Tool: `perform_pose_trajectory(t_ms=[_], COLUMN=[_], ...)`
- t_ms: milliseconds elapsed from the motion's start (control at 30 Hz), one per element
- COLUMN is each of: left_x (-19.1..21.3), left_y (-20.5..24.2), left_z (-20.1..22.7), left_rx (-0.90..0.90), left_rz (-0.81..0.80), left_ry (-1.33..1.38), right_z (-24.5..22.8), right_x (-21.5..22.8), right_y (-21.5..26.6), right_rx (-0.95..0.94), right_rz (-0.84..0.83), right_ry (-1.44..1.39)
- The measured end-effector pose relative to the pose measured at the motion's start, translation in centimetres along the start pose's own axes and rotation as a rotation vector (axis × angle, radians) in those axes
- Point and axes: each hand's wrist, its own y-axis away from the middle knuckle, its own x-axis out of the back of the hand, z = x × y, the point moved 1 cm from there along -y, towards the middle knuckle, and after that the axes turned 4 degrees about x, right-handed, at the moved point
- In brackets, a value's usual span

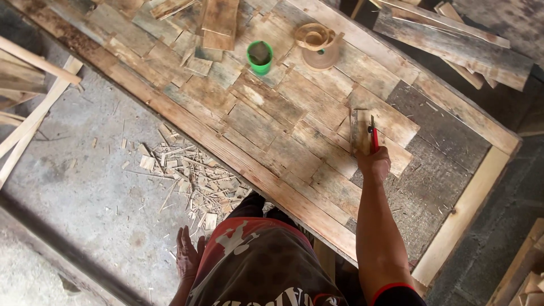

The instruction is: The person is cutting and fitting small wooden pieces to create a larger wooden panel.

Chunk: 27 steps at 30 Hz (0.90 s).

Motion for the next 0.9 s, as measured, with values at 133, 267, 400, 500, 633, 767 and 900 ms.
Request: perform_pose_trajectory(t_ms=[133,267,400,500,633,767,900], left_x=[-1.3,-1.4,-1.6,0.1,2.5,2.7,2.3], left_y=[0.6,0.6,0.4,-0.4,-3.4,-10.1,-17.8], left_z=[-1.6,-0.9,-0.9,1.5,7.0,11.7,17.6], left_rx=[0.013,0.101,0.04,0.023,-0.007,-0.176,-0.259], left_rz=[-0.014,-0.059,-0.025,0.002,0.068,0.176,0.201], left_ry=[-0.014,-0.012,0.027,0.075,0.166,0.249,0.404], right_z=[0.2,1.0,1.8,0.7,-2.6,-4.3,-8.5], right_x=[0.0,-0.2,0.0,0.7,-1.1,-8.0,-9.1], right_y=[-0.9,-1.7,-1.0,0.2,3.5,4.2,8.2], right_rx=[-0.062,0.002,-0.041,-0.103,-0.165,-0.052,0.12], right_rz=[-0.081,0.0,0.032,0.026,-0.055,-0.14,-0.145], right_ry=[0.048,0.081,-0.296,-0.596,-0.744,-0.748,-0.66])
